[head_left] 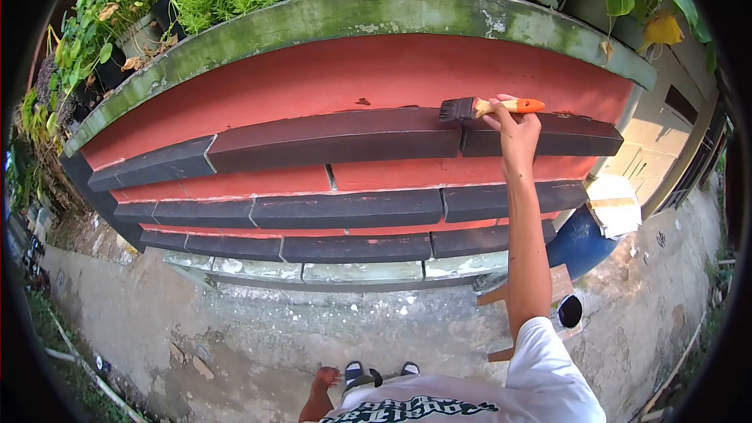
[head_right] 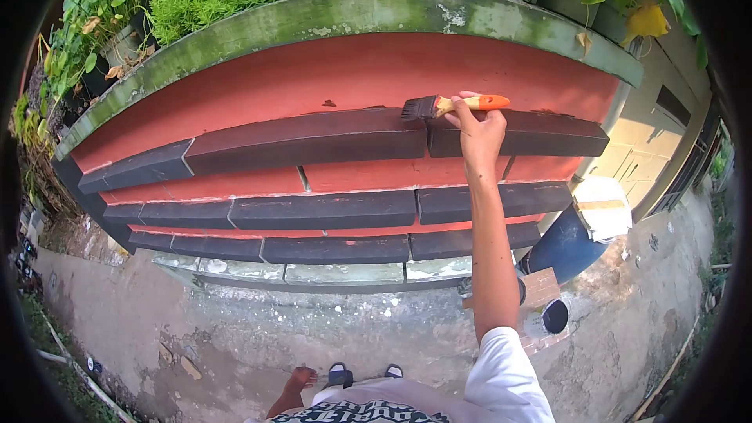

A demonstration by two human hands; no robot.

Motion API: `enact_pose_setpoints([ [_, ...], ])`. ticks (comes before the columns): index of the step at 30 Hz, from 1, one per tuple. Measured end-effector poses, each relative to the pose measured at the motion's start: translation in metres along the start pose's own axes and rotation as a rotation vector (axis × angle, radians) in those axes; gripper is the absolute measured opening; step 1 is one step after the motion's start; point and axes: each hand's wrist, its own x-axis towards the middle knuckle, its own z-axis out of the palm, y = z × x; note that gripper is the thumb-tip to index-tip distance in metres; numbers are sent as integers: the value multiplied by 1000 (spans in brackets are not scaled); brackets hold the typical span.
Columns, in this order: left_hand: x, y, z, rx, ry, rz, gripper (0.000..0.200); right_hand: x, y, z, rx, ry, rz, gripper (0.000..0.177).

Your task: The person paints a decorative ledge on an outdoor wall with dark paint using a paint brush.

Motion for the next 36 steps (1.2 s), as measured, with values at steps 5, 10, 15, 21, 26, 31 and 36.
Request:
enact_pose_setpoints([
  [5, 2, -15, 5, -41, -5, -9, 23, 51, 23, 31, -92, -181, 173, 20],
  [10, -3, -17, -2, -21, 3, -31, 24, 72, 45, 31, -233, -176, 200, 18],
  [15, 7, -15, -20, -37, -4, -27, 23, 72, 17, 16, -514, -72, 156, 18],
  [21, 17, 1, -44, -25, -37, 10, 23, 94, 27, 14, -565, 31, 103, 19],
  [26, 25, 9, -58, -16, -32, 49, 26, 114, 49, -9, -698, 57, 57, 18],
  [31, 35, 7, -68, -2, -72, 33, 27, 93, 20, 10, -474, 55, 127, 18],
  [36, 32, 10, -74, 47, -56, 23, 25, 89, 17, -1, -496, 54, 96, 18],
])
